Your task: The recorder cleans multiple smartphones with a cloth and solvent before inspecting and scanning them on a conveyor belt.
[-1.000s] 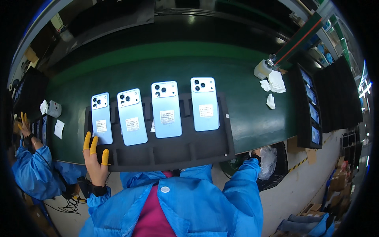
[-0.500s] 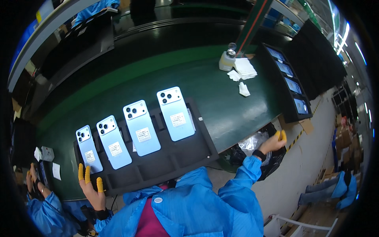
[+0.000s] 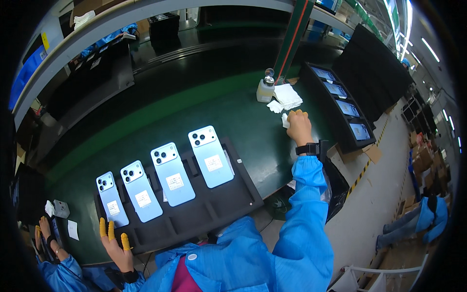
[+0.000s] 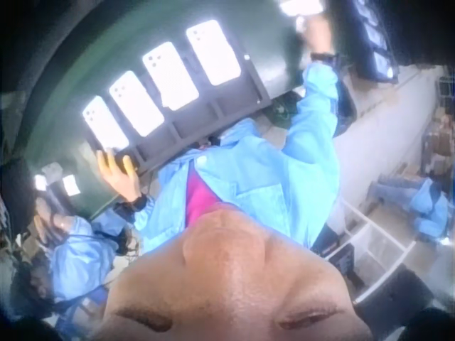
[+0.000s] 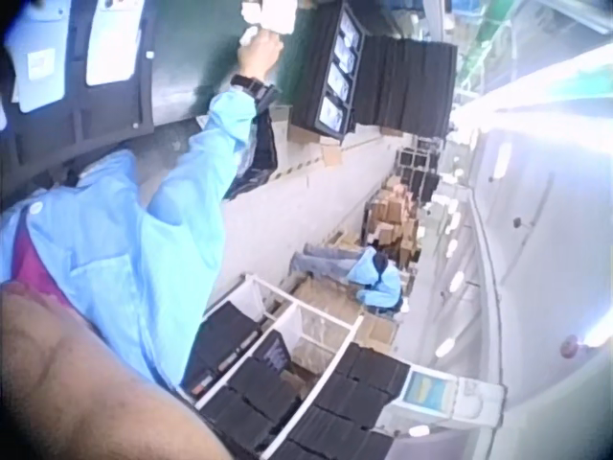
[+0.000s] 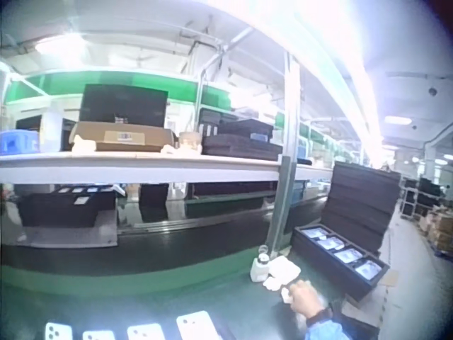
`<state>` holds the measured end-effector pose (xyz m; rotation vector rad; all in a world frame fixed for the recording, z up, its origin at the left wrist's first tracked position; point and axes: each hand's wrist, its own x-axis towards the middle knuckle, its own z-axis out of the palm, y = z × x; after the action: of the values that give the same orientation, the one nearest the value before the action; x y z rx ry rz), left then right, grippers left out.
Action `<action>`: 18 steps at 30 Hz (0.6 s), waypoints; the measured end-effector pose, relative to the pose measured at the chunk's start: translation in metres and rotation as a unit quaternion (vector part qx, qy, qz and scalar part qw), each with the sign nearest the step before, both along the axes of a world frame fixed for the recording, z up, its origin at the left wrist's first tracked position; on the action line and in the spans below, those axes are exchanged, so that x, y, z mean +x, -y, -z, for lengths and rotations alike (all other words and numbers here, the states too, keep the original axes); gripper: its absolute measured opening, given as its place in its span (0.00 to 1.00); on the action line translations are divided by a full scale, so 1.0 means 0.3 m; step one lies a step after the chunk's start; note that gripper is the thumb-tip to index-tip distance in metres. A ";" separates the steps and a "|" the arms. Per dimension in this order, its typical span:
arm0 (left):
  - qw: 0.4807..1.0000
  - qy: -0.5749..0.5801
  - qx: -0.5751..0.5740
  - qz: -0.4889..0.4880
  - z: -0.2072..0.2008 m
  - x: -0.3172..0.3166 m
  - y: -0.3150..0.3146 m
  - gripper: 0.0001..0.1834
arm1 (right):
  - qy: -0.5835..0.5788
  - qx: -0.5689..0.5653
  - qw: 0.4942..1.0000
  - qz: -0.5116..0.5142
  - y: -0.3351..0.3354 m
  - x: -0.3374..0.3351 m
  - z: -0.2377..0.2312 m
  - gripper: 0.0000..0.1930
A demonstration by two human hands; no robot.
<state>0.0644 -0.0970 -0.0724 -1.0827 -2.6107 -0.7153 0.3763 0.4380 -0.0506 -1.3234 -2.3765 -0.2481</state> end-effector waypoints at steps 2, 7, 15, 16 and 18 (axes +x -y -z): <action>1.000 -0.003 -0.002 -0.004 -0.004 0.002 -0.004 0.26 | 0.052 0.012 0.998 0.027 -0.005 0.008 0.017 0.10; 1.000 -0.016 -0.011 0.000 -0.008 0.006 -0.012 0.24 | -0.075 -0.032 0.997 -0.012 -0.033 0.057 0.062 0.09; 1.000 -0.010 -0.009 -0.010 -0.016 0.004 -0.016 0.22 | -0.558 -0.521 0.631 -0.140 0.182 -0.071 -0.074 0.11; 1.000 -0.010 -0.011 -0.011 -0.014 0.003 -0.017 0.22 | -0.549 -0.556 0.603 -0.158 0.186 -0.076 -0.073 0.11; 1.000 -0.013 -0.011 -0.009 -0.006 0.001 -0.019 0.22 | -0.538 -0.573 0.597 -0.158 0.166 -0.080 -0.066 0.11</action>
<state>0.0648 -0.0914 -0.0705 -1.0654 -2.6091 -0.6669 0.3522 0.3883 -0.0309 -0.8218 -1.3793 1.8967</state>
